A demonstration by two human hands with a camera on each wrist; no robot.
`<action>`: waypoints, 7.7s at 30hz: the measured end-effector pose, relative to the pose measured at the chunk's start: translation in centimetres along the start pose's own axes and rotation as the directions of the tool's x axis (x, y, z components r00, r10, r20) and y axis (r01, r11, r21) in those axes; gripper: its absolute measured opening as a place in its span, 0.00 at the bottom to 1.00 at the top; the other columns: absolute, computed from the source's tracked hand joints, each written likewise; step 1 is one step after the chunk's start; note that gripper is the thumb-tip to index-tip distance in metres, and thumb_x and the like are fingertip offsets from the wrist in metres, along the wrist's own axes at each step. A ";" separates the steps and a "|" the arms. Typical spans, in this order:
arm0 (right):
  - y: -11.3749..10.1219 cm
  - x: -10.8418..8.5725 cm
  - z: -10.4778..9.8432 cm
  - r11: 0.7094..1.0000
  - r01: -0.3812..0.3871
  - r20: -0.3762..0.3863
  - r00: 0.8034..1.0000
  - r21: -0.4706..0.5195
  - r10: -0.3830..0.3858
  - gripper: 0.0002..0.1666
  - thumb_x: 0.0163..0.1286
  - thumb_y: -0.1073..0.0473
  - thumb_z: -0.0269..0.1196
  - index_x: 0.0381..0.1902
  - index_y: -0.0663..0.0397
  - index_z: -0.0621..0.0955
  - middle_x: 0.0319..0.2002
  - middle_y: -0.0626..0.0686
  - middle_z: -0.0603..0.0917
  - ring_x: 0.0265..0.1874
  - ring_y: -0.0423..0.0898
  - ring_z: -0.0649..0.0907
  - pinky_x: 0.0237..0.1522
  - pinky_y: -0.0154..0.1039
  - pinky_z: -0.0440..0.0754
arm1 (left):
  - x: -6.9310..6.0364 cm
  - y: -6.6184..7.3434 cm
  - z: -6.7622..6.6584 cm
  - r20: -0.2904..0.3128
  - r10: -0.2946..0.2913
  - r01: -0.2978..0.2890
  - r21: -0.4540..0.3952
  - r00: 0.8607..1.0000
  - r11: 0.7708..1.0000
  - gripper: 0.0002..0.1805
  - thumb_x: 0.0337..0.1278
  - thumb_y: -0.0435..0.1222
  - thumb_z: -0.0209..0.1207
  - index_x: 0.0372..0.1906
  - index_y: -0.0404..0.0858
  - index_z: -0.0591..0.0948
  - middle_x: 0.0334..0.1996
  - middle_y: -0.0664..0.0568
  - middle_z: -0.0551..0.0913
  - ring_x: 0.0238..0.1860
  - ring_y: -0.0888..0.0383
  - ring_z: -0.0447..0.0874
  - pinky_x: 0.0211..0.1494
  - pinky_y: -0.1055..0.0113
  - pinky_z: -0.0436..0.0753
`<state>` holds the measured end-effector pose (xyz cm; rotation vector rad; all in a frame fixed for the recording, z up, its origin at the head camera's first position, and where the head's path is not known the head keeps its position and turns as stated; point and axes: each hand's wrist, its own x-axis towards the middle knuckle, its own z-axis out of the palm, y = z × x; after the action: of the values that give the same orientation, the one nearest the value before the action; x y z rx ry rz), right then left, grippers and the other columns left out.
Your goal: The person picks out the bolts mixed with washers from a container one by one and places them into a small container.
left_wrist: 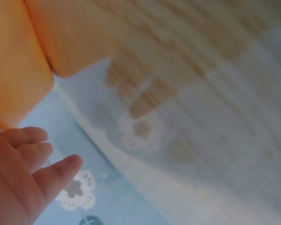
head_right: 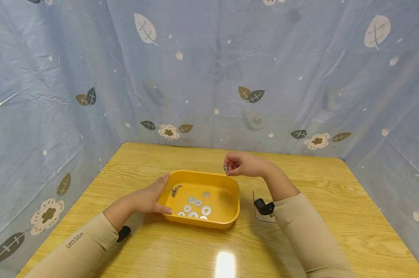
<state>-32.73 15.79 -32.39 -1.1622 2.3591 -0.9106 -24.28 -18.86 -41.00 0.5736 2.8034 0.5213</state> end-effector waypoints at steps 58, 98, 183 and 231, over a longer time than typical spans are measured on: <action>5.8 -12.2 -0.8 0.978 -0.122 0.059 0.992 0.170 0.114 0.09 0.64 0.63 0.59 0.36 0.64 0.72 0.31 0.57 0.77 0.25 0.42 0.77 0.29 0.39 0.77 | 0.3 -0.3 0.2 0.010 -0.021 0.021 0.001 1.000 1.000 0.67 0.38 0.64 0.61 0.71 0.35 0.34 0.71 0.42 0.39 0.71 0.45 0.36 0.70 0.52 0.47; 7.4 -12.3 0.5 0.939 -0.197 0.207 0.968 0.283 0.140 0.12 0.64 0.67 0.56 0.42 0.73 0.74 0.28 0.52 0.76 0.23 0.42 0.73 0.27 0.43 0.75 | 0.3 -0.2 0.4 0.010 -0.034 0.034 -0.009 0.999 0.999 0.68 0.35 0.66 0.61 0.71 0.36 0.35 0.72 0.44 0.39 0.71 0.46 0.36 0.69 0.52 0.48; -0.9 9.5 8.4 0.998 0.021 0.139 0.990 0.054 -0.029 0.10 0.62 0.64 0.61 0.39 0.65 0.79 0.30 0.48 0.81 0.29 0.41 0.78 0.34 0.33 0.78 | 0.2 -0.1 0.6 -0.001 -0.040 0.040 -0.038 0.999 0.998 0.68 0.35 0.66 0.62 0.71 0.36 0.35 0.71 0.39 0.42 0.71 0.45 0.36 0.69 0.51 0.51; 0.7 11.1 11.7 0.969 -0.163 0.191 0.961 -0.185 0.198 0.19 0.61 0.66 0.60 0.51 0.57 0.74 0.22 0.48 0.73 0.11 0.44 0.73 0.13 0.34 0.73 | 0.5 -0.1 1.0 0.012 -0.032 0.033 -0.043 0.999 0.999 0.69 0.35 0.66 0.62 0.71 0.37 0.33 0.71 0.42 0.41 0.71 0.47 0.36 0.69 0.52 0.51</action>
<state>-33.19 2.61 -41.78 -1.0247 2.3559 -0.5101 -24.46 -18.42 -42.01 0.5198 2.7782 0.5688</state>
